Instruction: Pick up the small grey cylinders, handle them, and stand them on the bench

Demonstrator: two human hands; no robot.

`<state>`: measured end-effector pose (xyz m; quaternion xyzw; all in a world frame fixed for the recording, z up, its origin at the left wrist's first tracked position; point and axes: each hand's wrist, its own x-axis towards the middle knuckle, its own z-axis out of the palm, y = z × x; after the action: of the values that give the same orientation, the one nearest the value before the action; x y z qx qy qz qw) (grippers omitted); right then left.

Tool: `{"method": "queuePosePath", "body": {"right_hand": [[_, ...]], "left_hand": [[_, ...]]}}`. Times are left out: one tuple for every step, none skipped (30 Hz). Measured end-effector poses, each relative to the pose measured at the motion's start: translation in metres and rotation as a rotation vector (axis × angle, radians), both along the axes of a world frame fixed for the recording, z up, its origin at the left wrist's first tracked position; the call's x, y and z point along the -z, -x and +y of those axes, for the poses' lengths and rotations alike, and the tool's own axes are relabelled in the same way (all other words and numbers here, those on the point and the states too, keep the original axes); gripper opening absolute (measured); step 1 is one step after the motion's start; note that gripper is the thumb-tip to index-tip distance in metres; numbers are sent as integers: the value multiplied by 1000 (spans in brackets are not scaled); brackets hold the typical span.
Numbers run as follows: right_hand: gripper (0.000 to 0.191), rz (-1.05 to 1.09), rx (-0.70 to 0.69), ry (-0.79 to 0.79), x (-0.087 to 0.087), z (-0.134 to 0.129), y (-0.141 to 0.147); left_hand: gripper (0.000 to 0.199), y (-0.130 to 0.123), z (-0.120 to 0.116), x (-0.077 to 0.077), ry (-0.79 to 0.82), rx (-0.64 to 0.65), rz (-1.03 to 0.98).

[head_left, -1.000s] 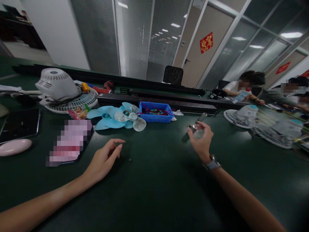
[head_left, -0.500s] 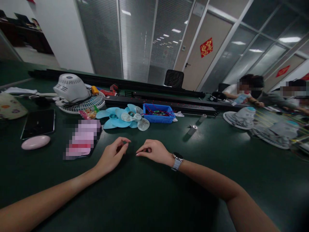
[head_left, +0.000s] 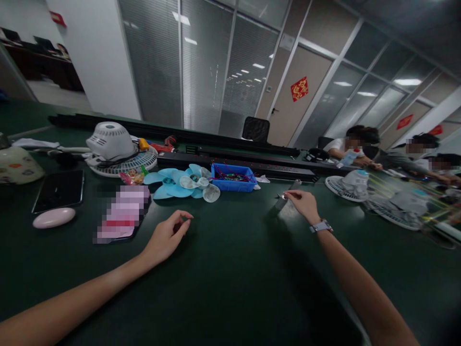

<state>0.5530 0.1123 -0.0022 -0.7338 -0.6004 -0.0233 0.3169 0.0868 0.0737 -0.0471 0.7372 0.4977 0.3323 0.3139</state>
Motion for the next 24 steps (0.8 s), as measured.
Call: {"method": "queuePosePath", "body": {"right_hand": [[29, 19, -2, -1, 2, 1, 1], [29, 35, 0, 0, 5, 2, 3], [29, 49, 6, 2, 7, 3, 4], [29, 56, 14, 4, 10, 4, 4], [29, 58, 23, 3, 12, 4, 5], [29, 57, 29, -1, 14, 5, 4], [28, 55, 28, -9, 16, 5, 4], [28, 54, 22, -20, 17, 6, 3], [28, 52, 14, -31, 19, 6, 1], [28, 52, 10, -39, 20, 6, 0], [28, 51, 8, -43, 21, 7, -1], [28, 46, 6, -44, 22, 7, -3], [29, 39, 5, -42, 22, 7, -4], [30, 34, 5, -36, 23, 6, -4], [31, 31, 8, -30, 24, 6, -4], [32, 30, 13, -25, 24, 5, -3], [33, 35, 18, -23, 25, 4, -2], [34, 46, 21, -23, 26, 3, -1], [34, 64, 17, -27, 28, 2, 0], [35, 89, 5, -35, 30, 1, 2], [37, 126, -14, -47, 33, 0, 2], [41, 180, -37, -65, 36, -1, 2], [46, 246, -61, -81, 38, -1, 2], [52, 316, -83, -92, 40, 0, 2]], "left_hand": [[36, 0, 0, 0, -3, -2, 0], [35, 0, -1, 1, -5, -5, -2], [35, 0, -1, 1, -8, -6, -4], [34, 0, 0, 2, -9, -5, -6], [34, -1, 0, 3, -9, -4, -7], [34, -1, 1, 3, -10, -4, -5], [33, -1, 1, 4, -10, -1, -3], [33, -1, 2, 5, -9, 0, -1], [34, -2, 3, 6, -10, -1, -1], [34, -2, 4, 7, -10, -2, 0], [34, -2, 4, 7, -9, -4, 0], [34, -2, 5, 8, -6, -6, 0], [34, -2, 5, 8, -3, -8, 2], [34, -2, 5, 8, 1, -7, 4], [34, -2, 5, 8, 5, -2, 7], [35, -2, 5, 9, 7, 1, 9], [35, -1, 5, 9, 7, 5, 12], [35, -1, 5, 9, 7, 8, 16], [35, 0, 5, 10, 7, 10, 22], [35, 0, 5, 10, 8, 11, 29], [35, 0, 5, 10, 9, 13, 35], [35, 0, 5, 9, 8, 13, 40], [36, 0, 5, 9, 6, 13, 43], [36, 0, 5, 9, 3, 14, 43]]}}
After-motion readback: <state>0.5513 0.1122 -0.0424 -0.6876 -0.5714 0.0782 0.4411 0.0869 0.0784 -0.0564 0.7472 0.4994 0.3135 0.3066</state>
